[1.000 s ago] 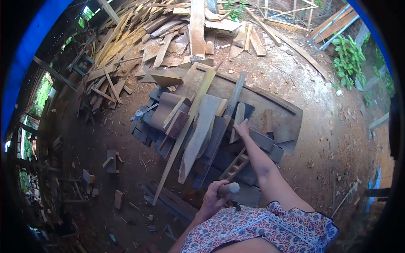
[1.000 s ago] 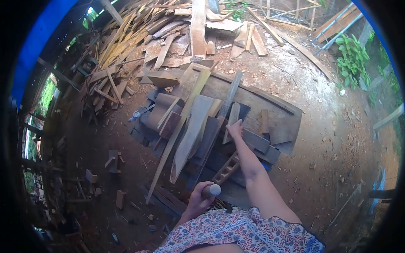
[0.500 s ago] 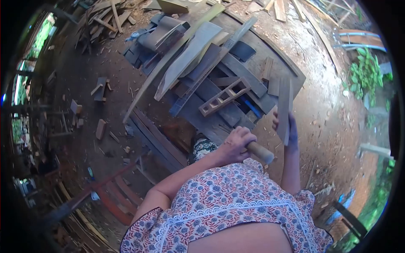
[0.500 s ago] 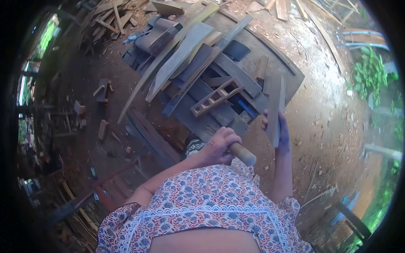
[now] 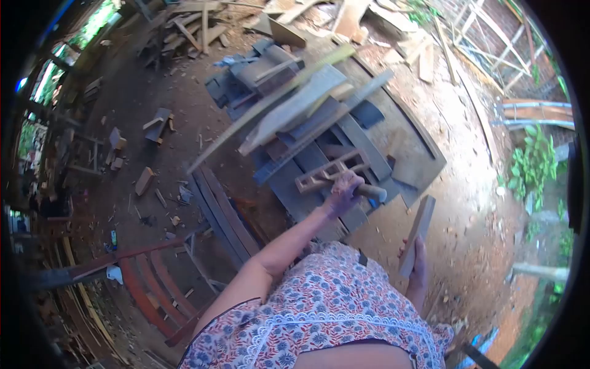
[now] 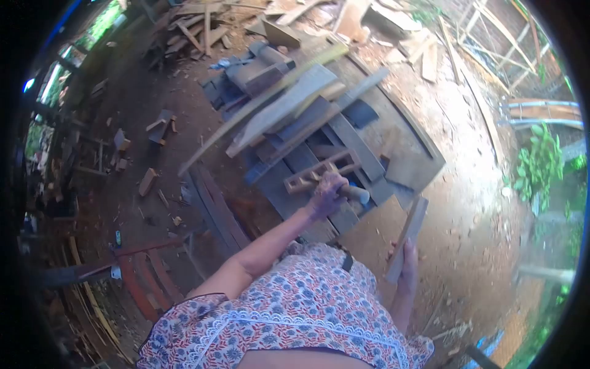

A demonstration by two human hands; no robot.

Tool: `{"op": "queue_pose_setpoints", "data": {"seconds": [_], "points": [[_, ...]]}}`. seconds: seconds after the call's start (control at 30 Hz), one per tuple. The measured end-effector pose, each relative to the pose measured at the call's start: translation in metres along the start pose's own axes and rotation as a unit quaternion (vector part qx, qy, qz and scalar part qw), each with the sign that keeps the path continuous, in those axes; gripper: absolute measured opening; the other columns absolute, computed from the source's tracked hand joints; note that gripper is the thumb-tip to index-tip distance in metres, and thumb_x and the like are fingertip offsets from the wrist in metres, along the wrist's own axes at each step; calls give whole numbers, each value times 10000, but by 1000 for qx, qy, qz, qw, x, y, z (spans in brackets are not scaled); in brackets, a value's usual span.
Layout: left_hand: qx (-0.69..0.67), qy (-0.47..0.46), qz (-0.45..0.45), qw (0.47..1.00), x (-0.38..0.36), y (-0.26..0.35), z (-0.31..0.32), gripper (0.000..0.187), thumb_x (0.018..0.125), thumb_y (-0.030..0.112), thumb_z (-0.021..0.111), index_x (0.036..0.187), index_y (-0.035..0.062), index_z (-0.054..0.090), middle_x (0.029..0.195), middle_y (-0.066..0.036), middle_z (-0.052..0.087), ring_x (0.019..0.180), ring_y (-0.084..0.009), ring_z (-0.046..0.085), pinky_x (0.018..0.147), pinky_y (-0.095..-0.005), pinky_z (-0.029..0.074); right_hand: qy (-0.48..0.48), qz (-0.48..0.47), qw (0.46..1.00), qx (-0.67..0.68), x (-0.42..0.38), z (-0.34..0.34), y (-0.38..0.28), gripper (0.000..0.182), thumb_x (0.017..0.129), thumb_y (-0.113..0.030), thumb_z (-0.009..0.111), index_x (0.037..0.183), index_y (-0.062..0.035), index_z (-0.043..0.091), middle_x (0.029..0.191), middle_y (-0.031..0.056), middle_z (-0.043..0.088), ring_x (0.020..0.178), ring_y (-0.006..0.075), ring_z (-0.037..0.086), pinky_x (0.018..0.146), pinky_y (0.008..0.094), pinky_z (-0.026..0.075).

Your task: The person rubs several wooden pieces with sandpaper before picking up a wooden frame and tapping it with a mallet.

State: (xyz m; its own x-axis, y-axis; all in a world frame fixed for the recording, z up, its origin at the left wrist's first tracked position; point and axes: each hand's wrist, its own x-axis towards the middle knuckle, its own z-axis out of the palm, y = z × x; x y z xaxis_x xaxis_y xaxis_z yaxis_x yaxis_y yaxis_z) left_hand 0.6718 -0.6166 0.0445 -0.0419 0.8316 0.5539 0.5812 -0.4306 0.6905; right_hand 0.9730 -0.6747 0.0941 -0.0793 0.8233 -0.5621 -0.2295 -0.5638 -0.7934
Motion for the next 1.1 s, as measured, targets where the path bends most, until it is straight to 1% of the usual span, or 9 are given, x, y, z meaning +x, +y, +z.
{"op": "queue_pose_setpoints", "data": {"seconds": [0.17, 0.3, 0.4, 0.47, 0.57, 0.6, 0.73, 0.97, 1.1], "points": [[-39, 8, -28, 999, -8, -22, 1, 379, 612, 4, 674, 937, 93, 500, 882, -133, 512, 866, -342, 506, 782, -426, 409, 31, -50, 983, -172, -13, 28, -30, 550, 879, -303, 546, 1324, -58, 334, 910, 85, 558, 677, 125, 560, 568, 282, 493], [-34, 18, -42, 998, -9, -27, 10, 383, 607, -2, 676, 937, 88, 505, 887, -135, 531, 889, -355, 513, 801, -428, 411, 25, -138, 968, -208, -26, 70, -51, 602, 887, -213, 520, 1405, -115, 229, 961, 94, 561, 633, 109, 543, 560, 268, 496], [-17, 40, -9, 999, -15, -34, 3, 409, 599, -11, 675, 953, 91, 496, 889, -134, 524, 879, -359, 501, 798, -434, 405, 18, -167, 967, -193, -28, 98, -50, 703, 853, -145, 539, 1441, -115, 154, 1023, 123, 562, 736, 181, 575, 657, 315, 506], [-31, 21, -15, 999, -7, -32, 10, 399, 608, -4, 671, 954, 87, 493, 901, -136, 515, 878, -358, 494, 802, -432, 399, 2, -363, 883, -297, -19, 101, -34, 706, 819, -147, 572, 1429, -117, 219, 1075, 137, 545, 911, 250, 583, 764, 365, 472], [-28, 7, -29, 999, -10, -37, 15, 386, 611, -5, 668, 946, 82, 497, 917, -140, 511, 875, -354, 489, 795, -427, 400, -51, -194, 855, -477, -31, 123, -44, 716, 811, -128, 591, 1425, -107, 222, 1191, 201, 513, 1042, 307, 556, 874, 399, 436], [-42, -12, -63, 997, -14, -38, 17, 379, 607, -15, 666, 934, 79, 500, 914, -141, 508, 872, -348, 486, 778, -422, 404, -86, -211, 807, -545, -32, 128, -47, 691, 822, -129, 586, 1418, -107, 238, 1237, 244, 485, 1061, 315, 555, 882, 390, 437], [-63, 37, -44, 996, -11, -30, 8, 386, 607, -1, 676, 941, 80, 499, 916, -142, 504, 883, -347, 482, 774, -429, 404, -73, -205, 902, -373, -38, 137, -40, 698, 795, -126, 612, 1405, -113, 273, 1181, 238, 516, 1038, 320, 566, 853, 386, 453], [-30, 40, -44, 998, -10, -29, 9, 424, 606, 9, 686, 972, 83, 486, 920, -142, 503, 882, -362, 485, 797, -432, 404, -75, -236, 829, -501, -22, 126, -29, 724, 775, -117, 628, 1405, -110, 272, 1168, 236, 525, 1029, 315, 569, 851, 376, 457], [-41, 48, -18, 998, -10, -29, 2, 417, 608, -2, 671, 969, 74, 477, 891, -147, 476, 866, -363, 476, 767, -437, 403, -66, -227, 894, -381, -27, 127, -33, 711, 788, -132, 632, 1406, -132, 280, 1238, 223, 472, 1055, 312, 553, 857, 371, 455]]}}
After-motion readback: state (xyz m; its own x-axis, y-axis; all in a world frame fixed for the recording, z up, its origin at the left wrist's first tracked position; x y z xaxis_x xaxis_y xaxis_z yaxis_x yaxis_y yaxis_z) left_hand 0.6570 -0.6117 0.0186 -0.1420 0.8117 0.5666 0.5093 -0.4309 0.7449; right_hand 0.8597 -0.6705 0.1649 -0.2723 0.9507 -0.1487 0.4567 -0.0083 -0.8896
